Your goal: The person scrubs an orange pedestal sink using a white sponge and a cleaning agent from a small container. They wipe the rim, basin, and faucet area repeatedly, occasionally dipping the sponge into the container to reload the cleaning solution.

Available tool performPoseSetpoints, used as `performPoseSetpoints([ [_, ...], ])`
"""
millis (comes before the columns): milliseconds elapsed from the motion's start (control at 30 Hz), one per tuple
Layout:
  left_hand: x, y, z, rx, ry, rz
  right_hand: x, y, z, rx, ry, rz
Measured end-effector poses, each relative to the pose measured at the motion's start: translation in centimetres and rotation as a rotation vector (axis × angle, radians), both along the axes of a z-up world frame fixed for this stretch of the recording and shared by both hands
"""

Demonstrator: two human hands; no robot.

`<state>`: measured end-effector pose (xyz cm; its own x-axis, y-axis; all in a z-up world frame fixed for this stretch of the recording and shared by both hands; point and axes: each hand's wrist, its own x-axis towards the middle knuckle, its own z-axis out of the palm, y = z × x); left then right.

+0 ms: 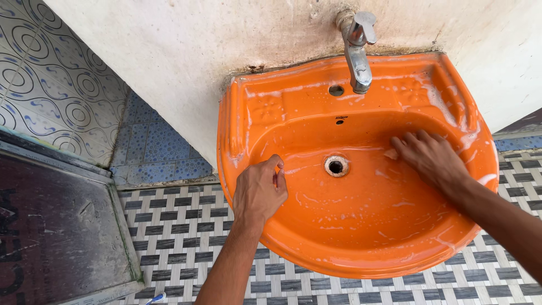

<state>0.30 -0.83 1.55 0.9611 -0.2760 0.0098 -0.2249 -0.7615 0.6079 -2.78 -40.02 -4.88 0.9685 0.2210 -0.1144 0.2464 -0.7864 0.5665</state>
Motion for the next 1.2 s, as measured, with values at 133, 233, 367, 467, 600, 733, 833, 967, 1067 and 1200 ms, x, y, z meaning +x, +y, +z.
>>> performPoseSetpoints([
  [133, -0.1, 0.2, -0.6, 0.011, -0.07, -0.014, 4.2, 3.1, -3.4, 0.143, -0.013, 0.236],
  [233, 0.2, 0.0, -0.7, 0.01, -0.035, -0.017, 5.8, 5.9, -5.0, 0.06, 0.08, 0.305],
  [367, 0.3, -0.1, -0.6, 0.023, -0.065, -0.018, 7.7, 11.5, -6.2, 0.297, 0.037, 0.483],
  [467, 0.3, 0.0, -0.4, 0.022, -0.061, -0.012, 7.6, 14.4, -6.0, 0.3, 0.099, 0.394],
  [600, 0.2, -0.2, -0.2, 0.019, -0.044, -0.002, 6.3, 11.7, -5.4, 0.448, 0.033, 0.288],
  [733, 0.1, -0.2, -0.3, 0.002, -0.026, 0.005, 3.5, 5.2, -4.2, 0.289, 0.106, -0.046],
  [833, -0.1, 0.1, -0.3, 0.018, -0.023, 0.005, 0.9, 3.0, -3.2, 0.419, -0.022, -0.099],
  [967, 0.0, 0.1, -0.1, 0.02, -0.076, -0.021, -2.2, 3.9, -2.6, 0.627, 0.074, -0.361],
  [1067, -0.2, 0.3, -0.1, 0.025, -0.089, -0.028, -4.0, 7.6, -3.0, 0.801, 0.213, -0.488],
  [1200, -0.3, 0.7, -0.7, -0.008, -0.16, -0.049, -5.6, 13.9, -2.2, 0.766, 0.321, -0.558],
])
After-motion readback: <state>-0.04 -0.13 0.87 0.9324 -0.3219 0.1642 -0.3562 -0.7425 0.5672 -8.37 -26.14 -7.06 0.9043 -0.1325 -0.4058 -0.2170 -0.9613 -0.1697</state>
